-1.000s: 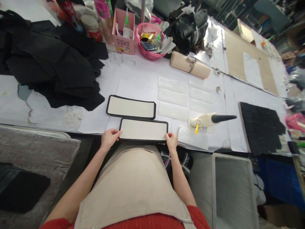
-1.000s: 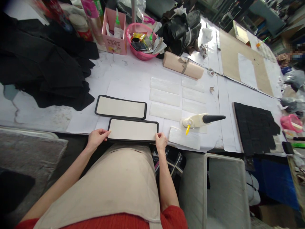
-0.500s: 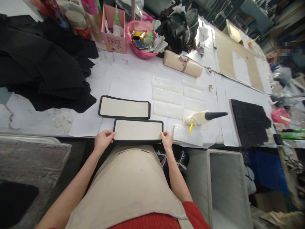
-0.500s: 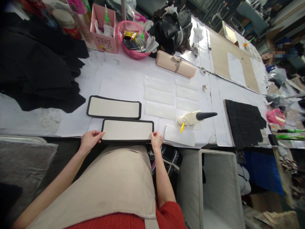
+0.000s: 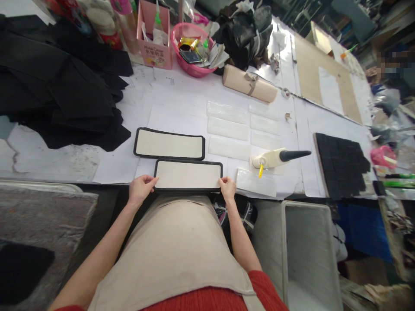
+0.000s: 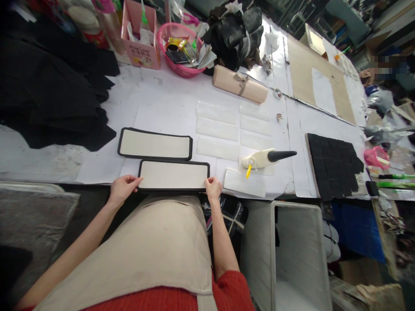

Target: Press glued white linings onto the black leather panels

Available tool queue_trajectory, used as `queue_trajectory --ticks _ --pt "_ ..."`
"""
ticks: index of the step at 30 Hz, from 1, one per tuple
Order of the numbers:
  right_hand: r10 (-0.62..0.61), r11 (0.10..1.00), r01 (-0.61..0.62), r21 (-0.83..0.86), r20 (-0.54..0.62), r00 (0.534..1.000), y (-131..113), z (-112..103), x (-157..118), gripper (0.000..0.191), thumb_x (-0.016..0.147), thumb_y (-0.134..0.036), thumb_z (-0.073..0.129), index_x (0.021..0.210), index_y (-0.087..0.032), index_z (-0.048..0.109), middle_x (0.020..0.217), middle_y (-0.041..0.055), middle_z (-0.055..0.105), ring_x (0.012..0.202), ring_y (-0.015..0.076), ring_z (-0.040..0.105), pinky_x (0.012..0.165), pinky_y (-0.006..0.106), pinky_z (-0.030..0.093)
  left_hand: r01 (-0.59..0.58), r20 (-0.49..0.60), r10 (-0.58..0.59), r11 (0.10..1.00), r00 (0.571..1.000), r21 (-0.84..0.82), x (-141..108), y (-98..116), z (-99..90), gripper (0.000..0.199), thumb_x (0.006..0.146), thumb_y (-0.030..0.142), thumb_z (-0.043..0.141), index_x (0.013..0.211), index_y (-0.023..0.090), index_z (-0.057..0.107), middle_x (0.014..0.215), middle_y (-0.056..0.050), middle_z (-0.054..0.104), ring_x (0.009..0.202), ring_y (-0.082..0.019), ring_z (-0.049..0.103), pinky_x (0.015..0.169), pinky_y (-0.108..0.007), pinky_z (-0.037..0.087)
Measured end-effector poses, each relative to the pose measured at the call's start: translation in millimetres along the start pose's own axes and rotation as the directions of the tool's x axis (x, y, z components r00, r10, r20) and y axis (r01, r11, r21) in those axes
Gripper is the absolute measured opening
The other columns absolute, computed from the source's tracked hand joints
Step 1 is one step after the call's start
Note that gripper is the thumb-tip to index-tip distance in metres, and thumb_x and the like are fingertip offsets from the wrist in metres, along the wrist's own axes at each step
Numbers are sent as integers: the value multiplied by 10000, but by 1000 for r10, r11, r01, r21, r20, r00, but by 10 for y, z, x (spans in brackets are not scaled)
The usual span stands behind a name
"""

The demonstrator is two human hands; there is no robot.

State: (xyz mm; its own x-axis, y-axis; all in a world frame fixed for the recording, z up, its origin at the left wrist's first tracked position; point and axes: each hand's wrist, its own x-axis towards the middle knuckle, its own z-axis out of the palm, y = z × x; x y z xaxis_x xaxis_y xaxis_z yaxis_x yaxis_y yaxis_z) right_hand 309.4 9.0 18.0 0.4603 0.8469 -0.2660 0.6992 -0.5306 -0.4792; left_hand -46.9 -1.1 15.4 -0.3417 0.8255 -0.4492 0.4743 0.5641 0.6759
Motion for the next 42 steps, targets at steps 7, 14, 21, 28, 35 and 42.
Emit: queue_trajectory --ticks 7,14,21,28,35,42 --pt "21 992 -26 124 43 999 63 -9 73 157 715 -339 609 690 -203 682 709 34 719 707 214 651 698 292 470 4 -3 -4 1000 1000 9 -9 17 -6 367 693 582 653 743 218 663 511 9 629 525 -189 621 605 -281 425" --pt "29 985 -41 168 77 997 123 1 119 168 682 -353 609 675 -201 679 654 15 713 666 204 659 671 282 478 3 -8 -2 1000 1000 30 -22 53 -18 363 699 578 644 736 217 659 496 11 617 521 -191 618 600 -286 425" --pt "32 982 -48 185 87 996 156 16 143 186 673 -361 618 686 -190 690 624 11 703 640 199 661 656 276 489 -5 -8 5 1000 1000 30 -39 69 -22 344 713 561 650 719 217 652 509 12 627 515 -184 623 596 -283 436" --pt "14 975 -42 217 127 992 199 24 178 216 680 -368 621 699 -167 697 605 15 697 603 192 662 578 255 477 -5 -9 5 999 1000 46 -41 107 -10 316 733 535 629 692 222 635 465 16 593 498 -187 604 584 -287 420" --pt "34 984 -57 168 140 990 93 -65 187 151 694 -329 668 672 -180 658 556 -1 660 571 197 646 584 273 457 6 3 -6 998 1000 59 -42 120 -19 334 738 557 609 681 229 619 471 18 594 498 -186 592 555 -284 390" --pt "-233 964 212 -161 -124 965 -164 -261 -9 222 882 -385 598 951 -182 658 908 83 703 849 231 637 744 321 452 9 5 -10 994 1000 110 -68 176 -45 317 749 544 596 677 236 611 491 11 609 528 -200 609 557 -289 379"
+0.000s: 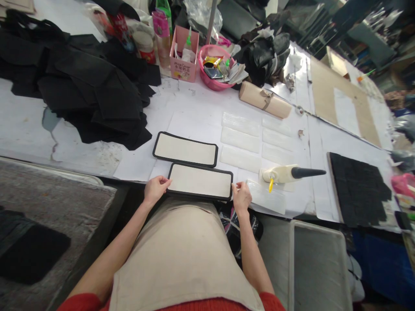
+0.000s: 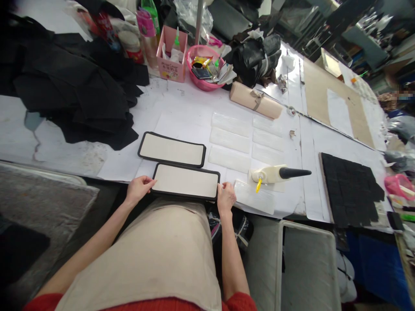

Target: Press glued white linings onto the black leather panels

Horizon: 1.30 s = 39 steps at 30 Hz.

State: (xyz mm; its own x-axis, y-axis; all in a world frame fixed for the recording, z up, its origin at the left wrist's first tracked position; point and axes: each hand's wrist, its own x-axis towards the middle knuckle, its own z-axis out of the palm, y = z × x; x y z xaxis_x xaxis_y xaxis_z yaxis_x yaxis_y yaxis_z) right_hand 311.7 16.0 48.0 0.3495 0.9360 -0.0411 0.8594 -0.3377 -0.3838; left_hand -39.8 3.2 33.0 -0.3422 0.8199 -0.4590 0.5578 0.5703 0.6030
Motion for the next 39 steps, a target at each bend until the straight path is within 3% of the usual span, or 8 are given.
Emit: queue_trajectory --ticks 3,7,11,16,19,24,32,39 --pt "-214 977 213 -21 -62 975 -223 106 -66 264 962 -359 504 1050 -163 657 1086 133 682 1028 254 604 882 368 457 -5 -8 5 1000 1000 25 -12 20 -8 311 757 538 592 674 238 609 501 10 611 535 -202 610 562 -290 375" --pt "-433 901 433 7 17 901 -511 481 -128 368 999 -292 447 1314 -158 582 1415 132 562 1358 260 447 1117 423 339 -7 -12 8 999 1000 54 -22 45 -7 297 771 524 586 677 244 609 523 8 617 549 -205 606 569 -292 368" --pt "-520 852 523 -1 113 847 -620 783 -174 510 1010 -306 438 1499 -166 405 1574 101 392 1495 247 270 1225 455 165 -30 -65 37 993 997 114 -44 43 5 291 777 514 609 668 245 587 612 -11 650 614 -214 611 569 -291 349" --pt "-521 849 529 -11 147 840 -584 865 -199 562 1021 -346 408 1543 -154 327 1613 114 307 1522 241 202 1238 467 120 -154 -197 203 959 959 237 -133 49 16 285 848 510 582 808 231 618 793 -52 685 722 -235 634 630 -319 405" --pt "-523 847 532 -16 155 838 -572 866 -197 573 1021 -353 408 1548 -147 314 1617 120 295 1528 228 180 1242 466 115 -392 -262 493 849 830 356 -144 156 90 342 916 473 507 1045 195 661 1094 -141 688 1045 -305 628 854 -392 456" --pt "-511 853 521 -17 168 843 -584 875 -189 582 1024 -373 404 1554 -153 303 1619 118 291 1532 228 165 1244 476 120 -721 45 769 576 638 384 26 367 413 585 949 387 461 1481 143 432 1559 -182 397 1476 -313 294 1187 -507 215" --pt "-493 866 501 -14 155 856 -344 709 -220 558 1009 -341 437 1523 -135 366 1609 113 318 1520 254 206 1239 454 166 -747 180 755 527 631 406 185 252 626 701 970 408 417 1583 140 207 1636 -158 209 1528 -283 142 1229 -532 56" --pt "-230 964 237 121 -70 971 38 353 -320 398 1005 -282 410 1347 -157 571 1383 152 570 1344 246 464 1127 449 374 -738 202 743 515 638 436 183 271 616 701 980 413 396 1587 137 182 1640 -157 193 1530 -281 130 1228 -538 49"
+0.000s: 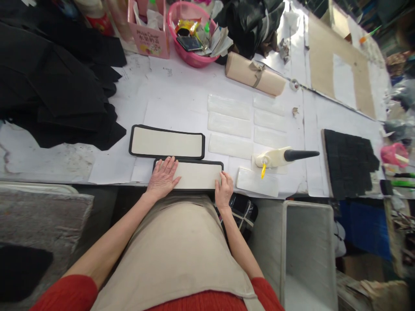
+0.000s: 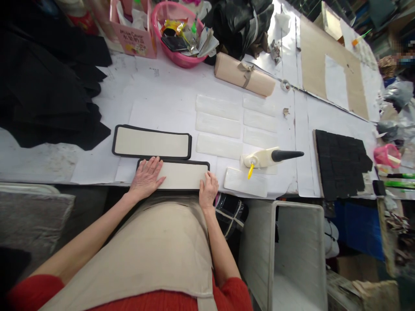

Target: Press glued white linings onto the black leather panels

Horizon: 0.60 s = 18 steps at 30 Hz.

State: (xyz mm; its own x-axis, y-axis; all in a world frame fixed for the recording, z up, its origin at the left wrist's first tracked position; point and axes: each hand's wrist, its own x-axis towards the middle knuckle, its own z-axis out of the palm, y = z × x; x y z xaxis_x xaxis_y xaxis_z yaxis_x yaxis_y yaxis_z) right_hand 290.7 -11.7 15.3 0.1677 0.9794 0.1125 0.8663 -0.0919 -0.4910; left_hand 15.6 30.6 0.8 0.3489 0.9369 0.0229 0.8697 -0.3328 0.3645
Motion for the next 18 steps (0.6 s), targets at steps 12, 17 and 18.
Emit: queue_trajectory --ticks 12,17,18 --pt "-197 961 223 -163 161 967 -233 313 211 560 1019 -343 423 1524 -109 362 1587 132 357 1514 259 221 1238 480 179 -26 -22 27 999 999 39 -4 -9 25 705 983 410 401 1585 120 175 1636 -169 199 1528 -293 139 1221 -560 86" --pt "-379 902 421 -93 292 878 -444 455 284 644 1011 -439 444 1555 -127 297 1612 107 309 1527 239 188 1250 452 142 -21 -1 22 999 1000 50 -2 -2 7 712 975 402 416 1586 129 174 1636 -173 199 1526 -302 144 1213 -576 94" --pt "-416 886 459 -74 315 853 -459 462 291 652 1012 -451 439 1560 -133 284 1615 100 304 1529 232 178 1252 446 129 -21 3 21 999 1000 46 -3 -4 1 715 972 399 422 1587 132 175 1637 -171 197 1526 -302 145 1212 -576 95"
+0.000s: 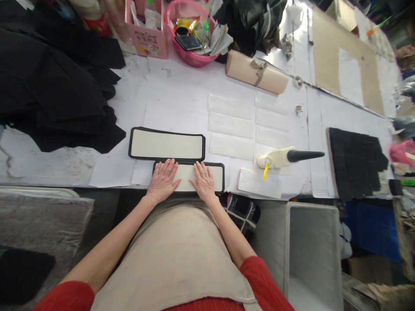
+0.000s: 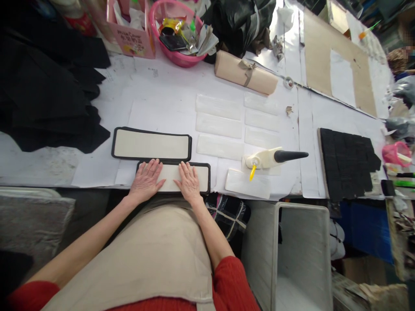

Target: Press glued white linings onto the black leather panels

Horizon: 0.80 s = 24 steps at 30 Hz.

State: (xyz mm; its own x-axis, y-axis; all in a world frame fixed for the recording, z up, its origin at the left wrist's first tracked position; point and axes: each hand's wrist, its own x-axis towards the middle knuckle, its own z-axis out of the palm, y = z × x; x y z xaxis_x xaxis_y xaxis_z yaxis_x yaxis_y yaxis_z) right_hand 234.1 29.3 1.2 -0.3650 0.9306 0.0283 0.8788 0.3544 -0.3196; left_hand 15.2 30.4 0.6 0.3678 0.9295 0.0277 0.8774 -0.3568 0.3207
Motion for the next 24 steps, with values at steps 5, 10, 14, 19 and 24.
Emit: queue_trajectory --ticks 5,10,14,19,24 --pt "100 995 -100 -24 -4 995 251 -28 -120 661 1020 -477 400 1568 -134 260 1617 105 296 1525 242 192 1248 467 97 12 -16 -13 1000 1000 -27 -26 -42 -18 744 947 417 493 1583 153 210 1643 -170 179 1527 -309 139 1216 -567 114" --pt "270 962 -271 -21 -64 961 606 6 -307 687 1016 -508 380 1571 -127 245 1607 131 314 1519 261 205 1236 506 112 59 -67 -63 996 996 -62 -64 -100 5 843 910 449 567 1594 169 162 1651 -165 156 1525 -326 139 1220 -564 125" --pt "271 962 -271 17 -76 960 653 65 -329 696 1012 -511 374 1572 -120 238 1604 147 318 1521 260 198 1231 493 151 68 -64 -74 994 995 -88 -68 -121 30 874 893 448 596 1599 198 145 1657 -147 148 1520 -339 154 1222 -561 124" --pt "254 967 -249 60 -105 961 666 93 -333 686 1011 -484 374 1579 -130 221 1601 147 325 1521 266 197 1221 486 202 54 -69 -57 998 996 -42 -69 -139 53 905 881 455 607 1603 214 117 1656 -148 156 1517 -343 168 1216 -562 148" --pt "241 969 -231 89 -124 963 691 108 -345 687 1006 -468 389 1577 -121 226 1598 148 329 1526 263 177 1215 476 235 55 -62 -58 998 996 -40 -75 -144 65 895 879 451 600 1602 207 132 1654 -151 166 1516 -346 170 1215 -561 142"
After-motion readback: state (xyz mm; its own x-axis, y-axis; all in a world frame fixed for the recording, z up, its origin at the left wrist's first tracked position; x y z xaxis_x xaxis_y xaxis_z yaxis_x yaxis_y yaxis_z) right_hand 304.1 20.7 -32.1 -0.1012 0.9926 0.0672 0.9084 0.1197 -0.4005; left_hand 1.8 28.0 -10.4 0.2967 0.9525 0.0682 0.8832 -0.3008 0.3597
